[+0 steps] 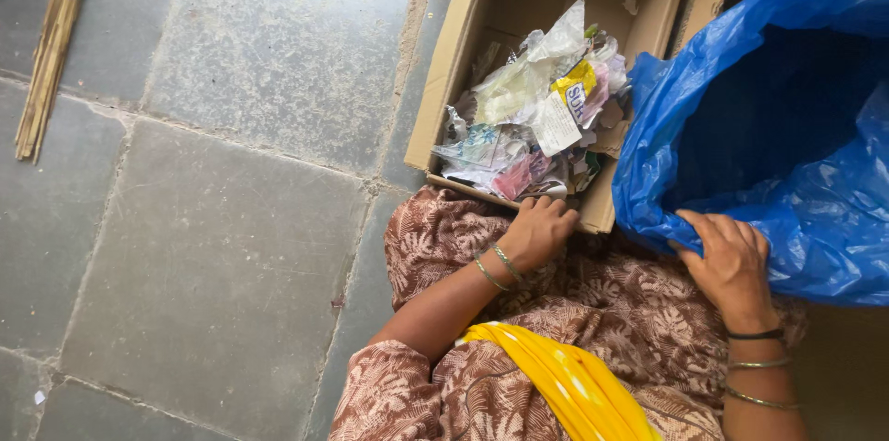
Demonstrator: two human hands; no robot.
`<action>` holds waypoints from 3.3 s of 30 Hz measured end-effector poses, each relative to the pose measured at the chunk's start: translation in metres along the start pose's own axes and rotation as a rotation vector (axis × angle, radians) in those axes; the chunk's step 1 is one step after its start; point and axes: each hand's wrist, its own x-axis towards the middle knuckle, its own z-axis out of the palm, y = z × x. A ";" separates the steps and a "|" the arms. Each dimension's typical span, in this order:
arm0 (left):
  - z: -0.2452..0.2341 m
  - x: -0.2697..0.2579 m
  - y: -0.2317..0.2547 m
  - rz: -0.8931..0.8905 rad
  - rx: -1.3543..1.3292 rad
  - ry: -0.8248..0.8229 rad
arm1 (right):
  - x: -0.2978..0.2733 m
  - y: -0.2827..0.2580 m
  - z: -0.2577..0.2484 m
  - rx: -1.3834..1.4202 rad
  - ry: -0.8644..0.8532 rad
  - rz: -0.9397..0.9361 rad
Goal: The person sits on the floor and sorts small pieces of paper and plastic from a blue bag into a cardboard box. They pick up items one by one, separate them, and place them into the box.
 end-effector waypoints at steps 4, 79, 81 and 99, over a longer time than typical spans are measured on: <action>-0.027 0.011 -0.016 -0.045 -0.190 0.282 | 0.002 -0.022 -0.047 0.174 0.311 -0.071; 0.024 0.084 -0.061 -0.462 0.175 -0.473 | -0.016 -0.068 0.024 0.632 -0.280 -0.304; 0.040 0.082 -0.075 -0.470 0.146 -0.419 | -0.021 -0.065 0.026 0.621 -0.270 -0.296; -0.011 0.036 -0.074 -0.786 -0.797 0.117 | 0.037 -0.110 0.073 0.269 0.041 -0.390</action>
